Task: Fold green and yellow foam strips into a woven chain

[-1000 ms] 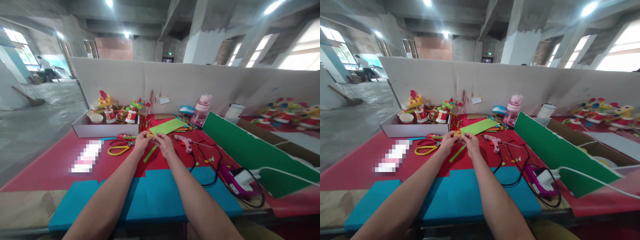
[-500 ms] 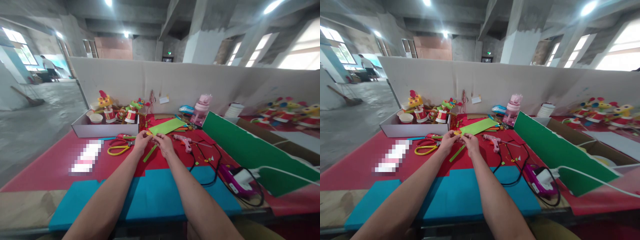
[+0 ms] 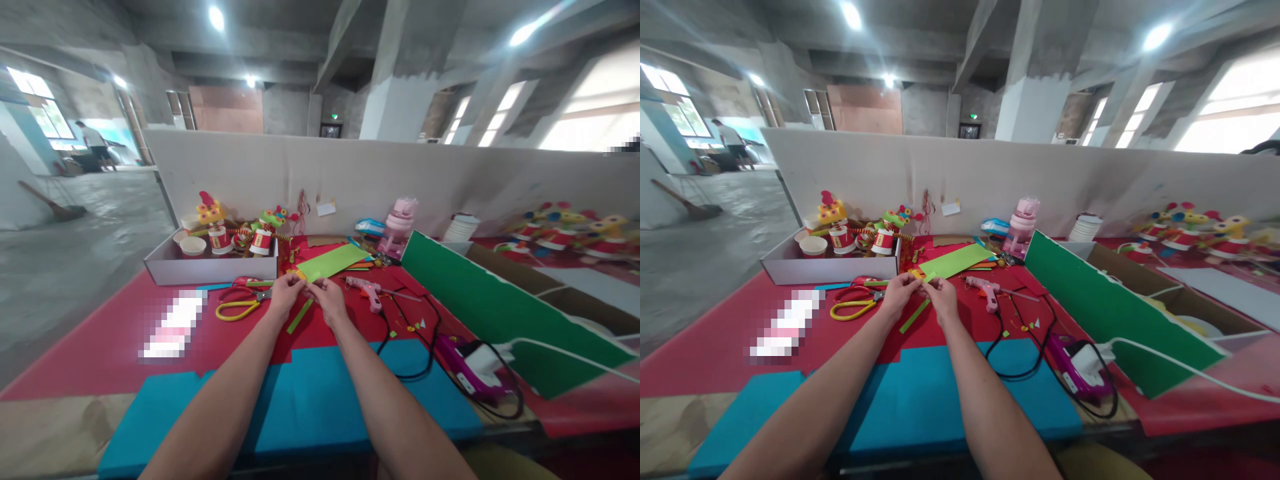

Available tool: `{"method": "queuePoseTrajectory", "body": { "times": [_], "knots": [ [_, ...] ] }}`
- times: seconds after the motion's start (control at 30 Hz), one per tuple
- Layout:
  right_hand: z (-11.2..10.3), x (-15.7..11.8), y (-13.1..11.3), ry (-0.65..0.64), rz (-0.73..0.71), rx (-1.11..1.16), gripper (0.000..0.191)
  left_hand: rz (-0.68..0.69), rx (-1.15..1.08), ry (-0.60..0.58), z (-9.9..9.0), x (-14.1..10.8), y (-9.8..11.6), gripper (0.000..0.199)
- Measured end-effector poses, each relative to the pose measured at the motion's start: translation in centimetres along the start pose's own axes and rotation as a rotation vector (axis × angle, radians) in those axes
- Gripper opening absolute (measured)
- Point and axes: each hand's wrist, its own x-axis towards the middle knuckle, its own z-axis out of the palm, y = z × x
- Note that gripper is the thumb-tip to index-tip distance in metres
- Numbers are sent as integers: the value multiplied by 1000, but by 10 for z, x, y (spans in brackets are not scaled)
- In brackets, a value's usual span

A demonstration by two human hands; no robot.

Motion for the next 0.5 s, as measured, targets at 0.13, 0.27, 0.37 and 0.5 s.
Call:
{"method": "queuePoseTrajectory", "body": {
  "times": [0.13,0.27,0.37,0.5],
  "knots": [
    [0,-1,2,29,-27,16,29,-74,-97,-46,3,-2,1,30],
    [-2,-1,2,40,-4,-4,30,-48,-33,-40,2,-2,0,29],
    [-2,-1,1,23,31,-15,29,-29,12,-30,1,-1,0,29],
    [0,-2,3,22,-2,21,29,-67,-107,-56,0,-2,0,32]
  ]
}}
